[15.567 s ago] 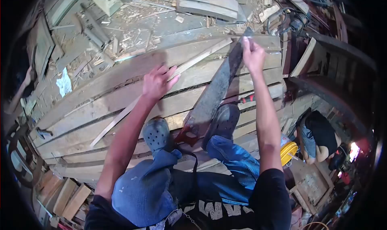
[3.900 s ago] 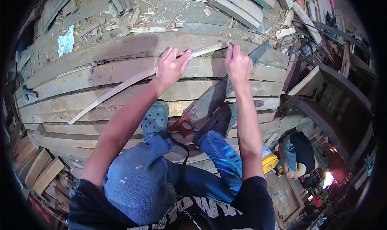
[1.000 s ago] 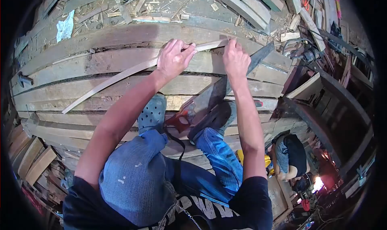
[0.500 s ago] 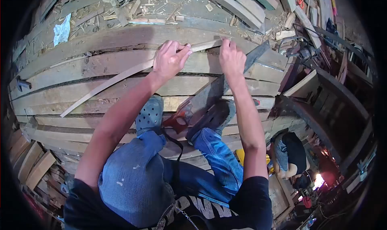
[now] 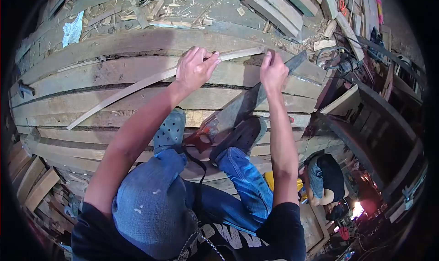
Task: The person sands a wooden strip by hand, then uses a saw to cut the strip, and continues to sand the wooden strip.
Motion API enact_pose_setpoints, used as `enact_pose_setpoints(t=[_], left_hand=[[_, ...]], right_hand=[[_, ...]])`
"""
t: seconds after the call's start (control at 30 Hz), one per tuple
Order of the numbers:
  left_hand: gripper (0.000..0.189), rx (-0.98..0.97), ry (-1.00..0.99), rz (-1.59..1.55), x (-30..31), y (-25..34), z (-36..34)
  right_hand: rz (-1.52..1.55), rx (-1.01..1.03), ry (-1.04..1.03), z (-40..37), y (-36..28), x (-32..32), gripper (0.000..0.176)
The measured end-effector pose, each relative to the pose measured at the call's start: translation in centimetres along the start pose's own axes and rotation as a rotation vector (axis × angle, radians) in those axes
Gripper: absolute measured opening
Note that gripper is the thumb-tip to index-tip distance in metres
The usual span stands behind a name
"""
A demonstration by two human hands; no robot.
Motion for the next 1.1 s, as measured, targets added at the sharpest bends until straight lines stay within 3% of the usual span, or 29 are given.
enact_pose_setpoints(t=[0.03,0.13,0.27,0.33,0.4,0.57,0.73,0.83,0.93,1.1], left_hand=[[0.017,0.005,-0.002,-0.005,0.0,0.0,0.0],[0.017,0.005,0.001,-0.015,-0.1,-0.1,0.0],[0.017,-0.011,0.011,-0.004,-0.1,0.0,0.0],[0.017,0.008,0.007,-0.015,-0.2,-0.1,0.1],[0.017,0.011,-0.017,0.005,-0.2,-0.1,0.0],[0.019,0.001,0.003,-0.015,0.0,0.0,0.0],[0.022,-0.001,-0.006,-0.028,0.1,0.1,0.1],[0.024,-0.015,0.009,-0.032,0.3,0.2,0.2],[0.021,-0.014,0.013,-0.024,0.1,0.2,0.2],[0.019,-0.013,0.018,-0.032,-0.1,0.1,-0.1]], right_hand=[[0.117,-0.128,0.042,0.2,1.2,-0.1,0.027],[0.369,-0.226,0.076,0.0,1.9,-1.0,0.027],[0.417,-0.318,0.05,-0.5,3.5,-2.4,0.025],[0.434,-0.279,0.115,-0.7,1.4,-1.5,0.026],[0.554,-0.499,0.076,-1.5,2.3,-2.5,0.026],[0.756,-0.606,0.095,-1.9,2.4,-3.4,0.027],[0.8,-0.62,0.085,-1.0,3.3,-3.8,0.027],[0.56,-0.55,0.088,-0.7,2.6,-2.7,0.029],[0.526,-0.59,0.07,-1.0,2.6,-2.7,0.029],[0.591,-0.639,0.065,-1.3,2.9,-3.1,0.03]])
Point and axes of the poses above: each hand's wrist, its own z-axis towards the middle knuckle, its own x-axis out of the back of the hand, y = z × x, the point moved 10 cm from there along z, towards the middle knuckle, and after that the axes turned 15 degrees about z, right-handed, at the moved point
